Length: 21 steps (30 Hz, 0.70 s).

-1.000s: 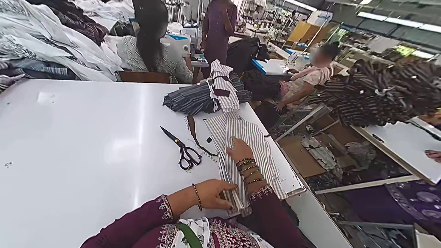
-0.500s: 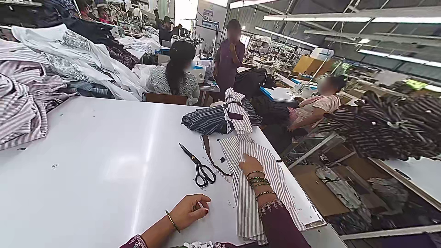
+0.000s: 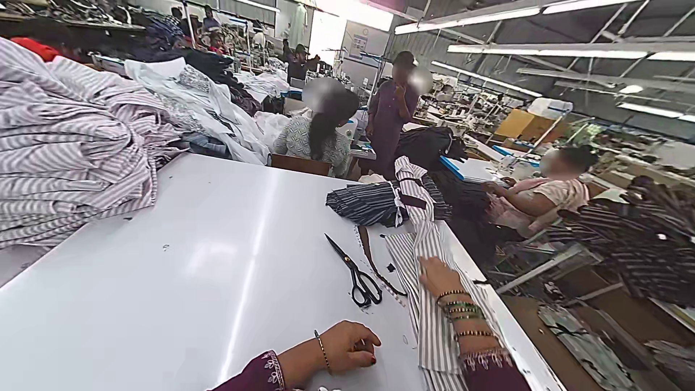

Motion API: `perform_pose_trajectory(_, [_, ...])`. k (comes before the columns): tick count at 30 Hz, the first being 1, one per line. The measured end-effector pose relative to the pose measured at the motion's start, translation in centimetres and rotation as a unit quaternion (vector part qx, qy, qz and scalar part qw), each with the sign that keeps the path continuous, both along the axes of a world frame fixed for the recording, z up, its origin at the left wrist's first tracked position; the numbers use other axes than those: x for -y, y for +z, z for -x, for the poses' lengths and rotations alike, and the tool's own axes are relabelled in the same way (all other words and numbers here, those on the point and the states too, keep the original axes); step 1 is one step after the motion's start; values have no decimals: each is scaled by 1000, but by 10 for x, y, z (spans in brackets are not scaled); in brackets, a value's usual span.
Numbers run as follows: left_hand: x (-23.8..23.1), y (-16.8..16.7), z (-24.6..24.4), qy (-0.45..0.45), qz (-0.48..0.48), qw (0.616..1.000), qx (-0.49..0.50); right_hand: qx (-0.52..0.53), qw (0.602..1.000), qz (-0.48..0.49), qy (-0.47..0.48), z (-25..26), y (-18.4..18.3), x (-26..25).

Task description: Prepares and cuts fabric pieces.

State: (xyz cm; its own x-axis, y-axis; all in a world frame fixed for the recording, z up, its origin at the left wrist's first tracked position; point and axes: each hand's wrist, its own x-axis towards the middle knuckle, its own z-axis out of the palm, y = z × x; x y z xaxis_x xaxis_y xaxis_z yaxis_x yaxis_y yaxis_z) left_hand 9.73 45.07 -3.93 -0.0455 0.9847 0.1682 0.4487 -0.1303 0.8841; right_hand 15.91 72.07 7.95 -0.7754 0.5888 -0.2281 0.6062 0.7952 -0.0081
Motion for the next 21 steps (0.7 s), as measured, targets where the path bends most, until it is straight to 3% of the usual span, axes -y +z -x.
perform_pose_trajectory(2, [6,2,4,-18,-7,1000,-18,-44,999,20,16,-5,-25,34])
perform_pose_trajectory(5, [28,1,15,-21,-9,1000,-10,-173,976,31,127,-14,-72,101])
perform_pose_trajectory(8, [64,6,32,15,19,998,64,-133,975,83,155,-12,-95,152])
perform_pose_trajectory(12, [137,15,50,85,81,983,141,-217,966,77,120,-1,-128,160])
perform_pose_trajectory(16, [231,13,55,169,82,962,196,-206,974,60,68,14,-126,168])
perform_pose_trajectory(21, [327,11,50,259,54,950,168,-215,975,53,5,25,-124,180])
